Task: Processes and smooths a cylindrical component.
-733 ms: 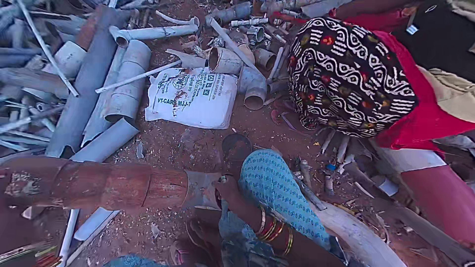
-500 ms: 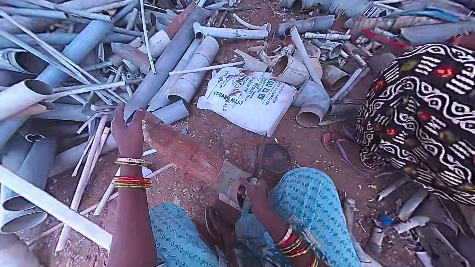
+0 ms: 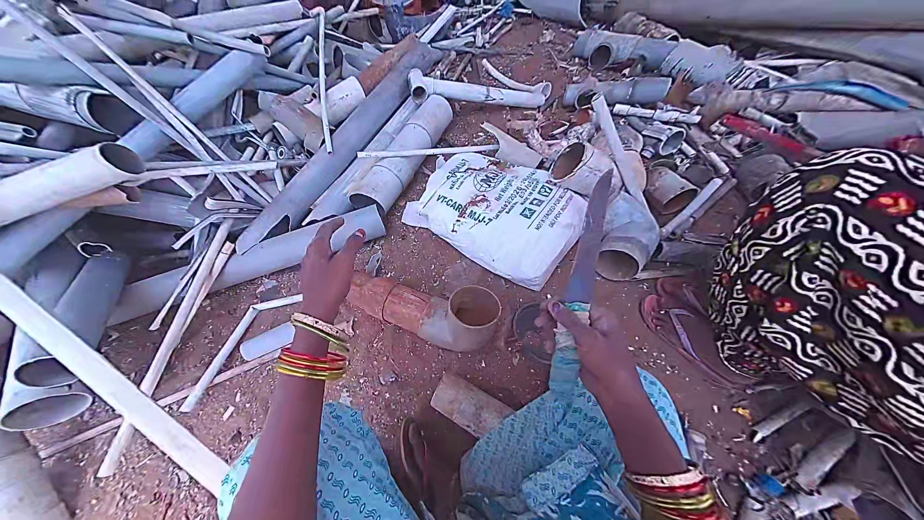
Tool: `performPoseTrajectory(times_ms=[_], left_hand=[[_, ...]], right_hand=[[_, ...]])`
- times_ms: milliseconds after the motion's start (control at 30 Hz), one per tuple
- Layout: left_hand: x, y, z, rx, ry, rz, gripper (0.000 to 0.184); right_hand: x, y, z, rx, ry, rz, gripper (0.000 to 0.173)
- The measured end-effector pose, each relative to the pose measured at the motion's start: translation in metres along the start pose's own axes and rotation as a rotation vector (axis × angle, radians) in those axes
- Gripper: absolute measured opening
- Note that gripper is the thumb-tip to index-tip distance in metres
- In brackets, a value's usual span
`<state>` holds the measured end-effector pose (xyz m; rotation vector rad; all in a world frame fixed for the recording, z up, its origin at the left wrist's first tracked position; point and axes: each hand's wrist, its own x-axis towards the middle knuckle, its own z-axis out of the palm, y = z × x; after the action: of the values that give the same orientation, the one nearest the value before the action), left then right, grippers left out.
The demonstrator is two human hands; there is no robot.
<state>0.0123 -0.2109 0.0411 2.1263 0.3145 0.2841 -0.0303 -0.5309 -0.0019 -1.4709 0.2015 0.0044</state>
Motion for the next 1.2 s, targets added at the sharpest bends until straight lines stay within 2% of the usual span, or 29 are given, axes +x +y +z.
performPoseTrajectory(times_ms=[100,200,300,400,533,633,700,767,867,1067,1133,1200], left_hand=[[0.001,0.003,0.009,0.018,-0.038,0.005,0.056],[-0.001,0.012,0.028,0.055,-0.102,0.017,0.049],[-0.013,0.019,0.056,0.159,-0.204,0.014,0.047],[-0.023,0.020,0.091,0.325,-0.396,-0.055,0.052],[-0.035,-0.014,0.138,0.621,-0.602,-0.261,0.061],[-0.038,-0.038,0.159,0.730,-0.653,-0.349,0.062],[-0.035,-0.044,0.168,0.678,-0.610,-0.395,0.064],[-0.032,-0.053,0.179,0.552,-0.560,-0.459,0.069],[-0.032,-0.066,0.197,0.410,-0.541,-0.542,0.073],[-0.030,-0.078,0.219,0.383,-0.549,-0.467,0.043],[-0.032,-0.064,0.212,0.344,-0.525,-0.479,0.041],[-0.026,-0.046,0.193,0.381,-0.574,-0.448,0.040]], right_hand=[[0.033,0.026,-0.003,-0.242,0.010,0.054,0.008],[0.060,0.067,0.001,-0.441,0.038,0.129,0.027],[0.071,0.088,0.013,-0.440,0.026,0.227,0.028],[0.073,0.076,0.017,-0.507,-0.018,0.208,0.032],[0.068,0.062,0.011,-0.601,-0.054,0.152,0.033],[0.074,0.065,0.002,-0.512,-0.034,0.149,0.035],[0.079,0.067,-0.001,-0.363,0.017,0.204,0.048],[0.078,0.063,-0.001,-0.145,0.068,0.281,0.053],[0.075,0.060,-0.003,0.146,0.137,0.415,0.041],[0.080,0.074,-0.009,0.510,0.193,0.422,0.044],[0.079,0.077,-0.011,0.539,0.191,0.429,0.040],[0.079,0.081,-0.012,0.513,0.186,0.438,0.039]])
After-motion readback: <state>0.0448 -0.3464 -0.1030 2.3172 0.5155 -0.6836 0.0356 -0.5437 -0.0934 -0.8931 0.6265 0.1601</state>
